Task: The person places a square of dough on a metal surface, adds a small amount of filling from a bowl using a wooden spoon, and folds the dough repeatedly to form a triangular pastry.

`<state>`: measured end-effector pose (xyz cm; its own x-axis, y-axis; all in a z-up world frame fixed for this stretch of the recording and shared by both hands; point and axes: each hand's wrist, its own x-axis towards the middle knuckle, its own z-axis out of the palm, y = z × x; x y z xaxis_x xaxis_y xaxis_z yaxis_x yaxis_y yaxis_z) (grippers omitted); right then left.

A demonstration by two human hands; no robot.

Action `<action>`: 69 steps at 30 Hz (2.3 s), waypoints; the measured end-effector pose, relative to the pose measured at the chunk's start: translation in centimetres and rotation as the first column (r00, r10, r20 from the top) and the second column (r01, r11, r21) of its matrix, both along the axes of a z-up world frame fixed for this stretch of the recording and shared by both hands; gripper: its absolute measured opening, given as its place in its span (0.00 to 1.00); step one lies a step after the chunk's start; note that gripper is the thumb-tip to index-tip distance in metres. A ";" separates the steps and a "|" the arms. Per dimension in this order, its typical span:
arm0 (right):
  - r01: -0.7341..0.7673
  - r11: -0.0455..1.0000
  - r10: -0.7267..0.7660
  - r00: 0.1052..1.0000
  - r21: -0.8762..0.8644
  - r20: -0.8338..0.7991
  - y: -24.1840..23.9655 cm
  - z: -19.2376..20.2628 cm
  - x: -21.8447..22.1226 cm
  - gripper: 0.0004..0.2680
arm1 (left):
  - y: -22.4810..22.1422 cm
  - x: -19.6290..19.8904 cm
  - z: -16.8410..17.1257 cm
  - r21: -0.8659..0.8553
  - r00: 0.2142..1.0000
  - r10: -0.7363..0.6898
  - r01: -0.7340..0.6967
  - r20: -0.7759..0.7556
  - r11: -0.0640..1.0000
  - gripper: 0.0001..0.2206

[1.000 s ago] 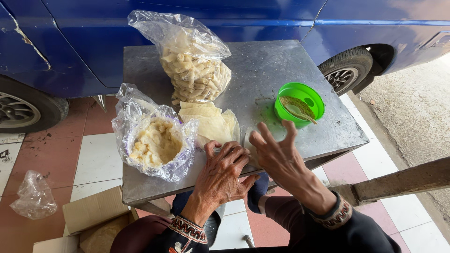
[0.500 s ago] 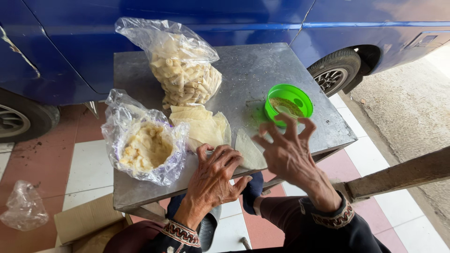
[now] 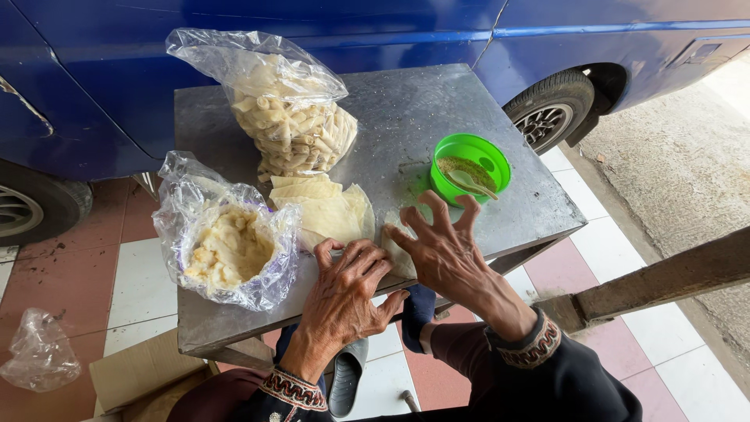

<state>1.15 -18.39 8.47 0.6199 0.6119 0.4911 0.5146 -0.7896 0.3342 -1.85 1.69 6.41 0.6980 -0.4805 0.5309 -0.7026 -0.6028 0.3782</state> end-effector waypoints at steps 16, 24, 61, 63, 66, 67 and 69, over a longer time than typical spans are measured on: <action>0.324 0.908 -0.322 0.945 0.266 -0.054 -8.1 3.8 -0.1 0.17 | 0.0 0.1 -0.3 -0.014 0.999 0.016 -0.016 0.028 1.000 0.16; 0.331 0.843 -0.285 0.943 0.423 -0.171 -11.5 1.4 2.6 0.04 | -0.2 0.3 -0.9 -0.014 1.000 0.023 -0.023 -0.010 1.000 0.18; 0.233 0.534 0.409 0.770 0.812 -0.490 -10.1 2.1 -2.7 0.06 | -0.1 -0.2 0.3 -0.010 0.982 0.188 -0.188 0.012 0.982 0.22; 0.194 0.583 0.404 0.772 0.789 -0.490 -9.5 2.3 -2.7 0.06 | -0.1 -0.1 0.2 -0.022 0.978 0.205 -0.205 0.021 0.979 0.23; 0.074 0.681 0.335 0.853 0.728 -0.400 -8.9 2.6 -2.8 0.06 | -0.1 -0.2 0.0 -0.018 0.965 0.255 -0.254 0.066 0.967 0.21; 0.064 0.699 0.320 0.862 0.712 -0.392 -8.7 2.7 -2.9 0.06 | 0.0 -0.1 0.0 -0.016 0.966 0.251 -0.251 0.066 0.968 0.21; 0.046 0.733 0.291 0.880 0.678 -0.374 -8.6 3.0 -3.3 0.06 | 0.1 -0.1 -0.1 -0.013 0.968 0.243 -0.242 0.067 0.970 0.19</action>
